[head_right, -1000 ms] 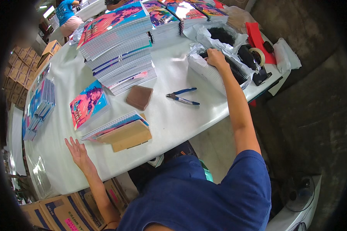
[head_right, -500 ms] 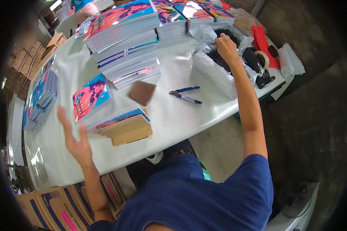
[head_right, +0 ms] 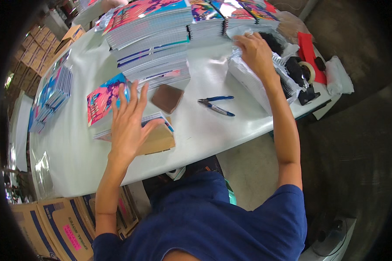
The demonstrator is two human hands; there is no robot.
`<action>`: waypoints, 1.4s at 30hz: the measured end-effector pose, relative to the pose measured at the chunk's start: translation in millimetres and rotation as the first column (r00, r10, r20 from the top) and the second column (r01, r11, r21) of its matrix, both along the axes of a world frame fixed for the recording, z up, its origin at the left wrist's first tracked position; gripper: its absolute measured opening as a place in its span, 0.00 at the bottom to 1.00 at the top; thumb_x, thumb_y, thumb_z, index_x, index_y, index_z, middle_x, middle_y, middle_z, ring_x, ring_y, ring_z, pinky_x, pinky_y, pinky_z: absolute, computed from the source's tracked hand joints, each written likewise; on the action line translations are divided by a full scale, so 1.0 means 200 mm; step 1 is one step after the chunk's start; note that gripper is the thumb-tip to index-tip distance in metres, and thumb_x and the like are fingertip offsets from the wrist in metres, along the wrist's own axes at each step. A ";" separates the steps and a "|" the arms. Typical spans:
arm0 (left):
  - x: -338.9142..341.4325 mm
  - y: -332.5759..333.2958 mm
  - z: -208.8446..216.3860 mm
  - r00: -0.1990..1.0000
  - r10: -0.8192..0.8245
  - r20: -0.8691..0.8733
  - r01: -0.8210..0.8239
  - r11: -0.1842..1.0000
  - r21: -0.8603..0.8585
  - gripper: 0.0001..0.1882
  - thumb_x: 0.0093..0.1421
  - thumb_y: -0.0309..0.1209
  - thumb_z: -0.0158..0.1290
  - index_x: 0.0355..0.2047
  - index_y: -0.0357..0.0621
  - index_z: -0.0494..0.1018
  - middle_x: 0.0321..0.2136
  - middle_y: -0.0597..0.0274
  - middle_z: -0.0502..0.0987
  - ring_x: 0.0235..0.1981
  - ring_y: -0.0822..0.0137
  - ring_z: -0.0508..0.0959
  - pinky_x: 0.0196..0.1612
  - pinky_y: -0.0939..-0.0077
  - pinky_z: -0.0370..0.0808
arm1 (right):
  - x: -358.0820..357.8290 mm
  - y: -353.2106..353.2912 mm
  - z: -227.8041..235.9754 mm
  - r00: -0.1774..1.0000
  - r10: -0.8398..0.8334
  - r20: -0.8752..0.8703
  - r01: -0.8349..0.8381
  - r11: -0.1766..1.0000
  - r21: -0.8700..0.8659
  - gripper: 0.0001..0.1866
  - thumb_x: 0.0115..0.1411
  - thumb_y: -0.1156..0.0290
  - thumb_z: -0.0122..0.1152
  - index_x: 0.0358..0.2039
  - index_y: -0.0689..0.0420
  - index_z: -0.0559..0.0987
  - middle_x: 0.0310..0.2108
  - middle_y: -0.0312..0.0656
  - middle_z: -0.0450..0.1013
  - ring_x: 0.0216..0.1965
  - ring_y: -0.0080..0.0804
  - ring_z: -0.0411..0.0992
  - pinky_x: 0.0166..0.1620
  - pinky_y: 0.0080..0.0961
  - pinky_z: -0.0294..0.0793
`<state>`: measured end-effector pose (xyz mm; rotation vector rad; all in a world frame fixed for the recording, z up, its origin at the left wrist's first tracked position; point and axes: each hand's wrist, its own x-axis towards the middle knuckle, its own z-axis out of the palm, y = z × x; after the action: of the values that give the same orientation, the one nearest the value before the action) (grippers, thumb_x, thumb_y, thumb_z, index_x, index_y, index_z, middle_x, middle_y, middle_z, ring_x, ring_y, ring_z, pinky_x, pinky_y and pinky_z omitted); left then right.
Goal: The person aligns a stack of notebook pages and covers on a small wooden stand and manually threads a plastic spiral coil through the punched holes. They then use pliers to cut and crimp the excess coil at both ends before placing the finished notebook aside.
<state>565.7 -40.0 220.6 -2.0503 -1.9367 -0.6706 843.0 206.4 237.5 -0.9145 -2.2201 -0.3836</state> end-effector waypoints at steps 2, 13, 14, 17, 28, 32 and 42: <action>-0.01 0.03 -0.03 0.995 0.006 -0.104 -0.008 1.000 -0.019 0.31 0.57 0.47 0.58 0.59 0.50 0.69 0.60 0.58 0.68 0.64 0.42 0.61 0.63 0.40 0.54 | -0.18 -0.32 0.03 0.961 0.181 -0.208 -0.252 0.883 -0.395 0.11 0.56 0.78 0.61 0.39 0.52 0.83 0.36 0.43 0.77 0.36 0.36 0.77 0.39 0.28 0.75; -0.01 0.02 -0.04 0.993 -0.079 0.084 0.093 0.980 -0.174 0.29 0.58 0.47 0.56 0.59 0.55 0.70 0.49 0.56 0.78 0.55 0.48 0.74 0.58 0.48 0.66 | -0.42 -0.72 -0.13 0.799 0.275 -0.534 -0.601 0.369 -0.709 0.09 0.55 0.75 0.67 0.39 0.56 0.84 0.29 0.37 0.75 0.29 0.28 0.68 0.33 0.27 0.68; -0.01 0.01 -0.04 0.993 -0.079 0.087 0.093 0.982 -0.166 0.29 0.58 0.47 0.55 0.59 0.55 0.70 0.49 0.56 0.78 0.55 0.48 0.74 0.58 0.49 0.67 | -0.42 -0.71 -0.14 0.788 0.320 -0.526 -0.614 0.355 -0.705 0.09 0.56 0.76 0.66 0.39 0.57 0.84 0.30 0.36 0.75 0.30 0.27 0.68 0.34 0.27 0.68; -0.02 0.01 -0.04 0.991 -0.101 0.085 0.114 0.979 -0.166 0.29 0.58 0.47 0.55 0.59 0.55 0.69 0.49 0.56 0.78 0.55 0.48 0.74 0.57 0.50 0.68 | -0.42 -0.69 -0.16 0.756 0.402 -0.516 -0.647 0.343 -0.681 0.09 0.57 0.77 0.64 0.39 0.57 0.83 0.31 0.36 0.75 0.32 0.27 0.69 0.36 0.28 0.69; -0.03 -0.01 -0.04 0.985 -0.156 0.072 0.167 0.970 -0.176 0.28 0.56 0.43 0.58 0.58 0.55 0.69 0.51 0.63 0.77 0.55 0.50 0.75 0.57 0.53 0.70 | -0.45 -0.64 -0.16 0.664 0.512 -0.545 -0.734 0.305 -0.607 0.13 0.58 0.84 0.58 0.42 0.57 0.82 0.31 0.40 0.75 0.33 0.32 0.71 0.37 0.30 0.72; -0.02 -0.04 -0.03 0.980 -0.194 0.040 0.198 0.954 -0.223 0.28 0.56 0.40 0.59 0.57 0.52 0.70 0.51 0.65 0.77 0.54 0.51 0.75 0.57 0.53 0.71 | -0.42 -0.63 -0.14 0.655 0.567 -0.499 -0.697 0.198 -0.689 0.16 0.56 0.87 0.56 0.42 0.58 0.82 0.31 0.41 0.74 0.34 0.33 0.71 0.38 0.31 0.73; -0.01 -0.06 -0.06 0.978 -0.209 -0.021 0.204 0.968 -0.144 0.29 0.53 0.35 0.61 0.56 0.48 0.70 0.52 0.64 0.76 0.54 0.54 0.75 0.56 0.57 0.71 | -0.42 -0.68 -0.10 0.638 0.645 -0.420 -0.694 0.247 -0.676 0.14 0.55 0.85 0.58 0.41 0.59 0.81 0.33 0.44 0.74 0.33 0.42 0.73 0.37 0.38 0.72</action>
<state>562.8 -52.2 208.1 -2.3579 -1.8142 -0.5475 758.9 71.1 217.9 -0.2038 -2.4573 1.1712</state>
